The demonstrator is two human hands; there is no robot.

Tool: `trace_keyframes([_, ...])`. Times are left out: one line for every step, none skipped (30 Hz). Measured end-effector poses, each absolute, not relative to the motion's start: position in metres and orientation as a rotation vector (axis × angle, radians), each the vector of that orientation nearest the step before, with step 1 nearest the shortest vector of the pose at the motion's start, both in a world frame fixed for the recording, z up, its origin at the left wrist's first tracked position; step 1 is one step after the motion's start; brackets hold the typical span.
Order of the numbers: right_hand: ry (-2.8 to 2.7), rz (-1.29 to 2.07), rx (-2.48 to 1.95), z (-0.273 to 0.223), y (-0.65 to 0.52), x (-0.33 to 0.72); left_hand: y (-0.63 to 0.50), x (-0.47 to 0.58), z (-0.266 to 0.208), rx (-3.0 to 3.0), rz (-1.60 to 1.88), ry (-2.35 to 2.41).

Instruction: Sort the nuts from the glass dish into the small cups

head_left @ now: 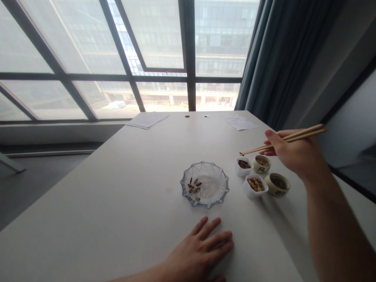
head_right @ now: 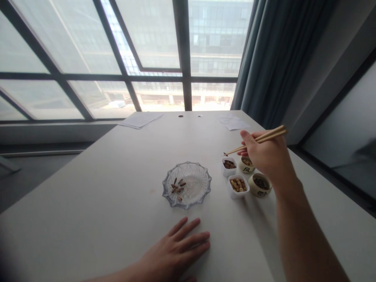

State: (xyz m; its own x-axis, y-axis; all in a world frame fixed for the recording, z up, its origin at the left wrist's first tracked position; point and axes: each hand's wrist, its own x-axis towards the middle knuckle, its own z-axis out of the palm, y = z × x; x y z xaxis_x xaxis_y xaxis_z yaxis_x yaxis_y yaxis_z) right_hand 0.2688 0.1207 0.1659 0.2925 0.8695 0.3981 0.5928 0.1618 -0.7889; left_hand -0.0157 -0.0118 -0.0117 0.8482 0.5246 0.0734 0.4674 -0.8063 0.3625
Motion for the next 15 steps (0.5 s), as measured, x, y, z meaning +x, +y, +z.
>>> trace_keyframes([-1.419, 0.302, -1.56, 0.164, 0.125, 0.273, -0.012, -0.016, -0.013, 2.695, 0.244, 0.744])
trace_keyframes([-1.437, 0.282, -1.587, 0.161, 0.129, 0.276, -0.011, -0.015, -0.014, 2.698, 0.248, 0.744])
trace_keyframes([-1.448, 0.285, -1.606, 0.158, 0.133, 0.279, -0.011, -0.015, -0.014, 2.702, 0.252, 0.747])
trace_keyframes([-1.448, 0.305, -1.615, 0.155, 0.136, 0.28, -0.011, -0.015, -0.014, 2.707, 0.257, 0.749])
trace_keyframes([-1.44, 0.334, -1.616, 0.152, 0.139, 0.282, -0.011, -0.015, -0.014, 2.713, 0.261, 0.749])
trace_keyframes([-1.436, 0.368, -1.612, 0.15, 0.141, 0.282, -0.011, -0.015, -0.014, 2.719, 0.264, 0.748])
trace_keyframes([-1.439, 0.395, -1.609, 0.148, 0.143, 0.283, -0.011, -0.015, -0.013, 2.725, 0.265, 0.748])
trace_keyframes([-1.446, 0.413, -1.607, 0.147, 0.144, 0.283, -0.012, -0.016, -0.013, 2.729, 0.265, 0.748])
trace_keyframes([-1.453, 0.421, -1.608, 0.147, 0.144, 0.283, -0.012, -0.016, -0.012, 2.733, 0.265, 0.748])
trace_keyframes([-1.456, 0.424, -1.61, 0.147, 0.144, 0.282, -0.012, -0.016, -0.011, 2.735, 0.266, 0.746])
trace_keyframes([-1.454, 0.431, -1.613, 0.148, 0.144, 0.282, -0.012, -0.016, -0.011, 2.734, 0.265, 0.745])
trace_keyframes([-1.442, 0.436, -1.613, 0.149, 0.143, 0.282, -0.012, -0.016, -0.01, 2.73, 0.262, 0.744])
trace_keyframes([-1.424, 0.438, -1.614, 0.15, 0.143, 0.281, -0.012, -0.016, -0.01, 2.723, 0.258, 0.738])
trace_keyframes([-1.405, 0.434, -1.612, 0.152, 0.141, 0.28, -0.012, -0.016, -0.009, 2.714, 0.254, 0.737])
trace_keyframes([-1.396, 0.431, -1.605, 0.153, 0.14, 0.278, -0.012, -0.015, -0.009, 2.705, 0.248, 0.738])
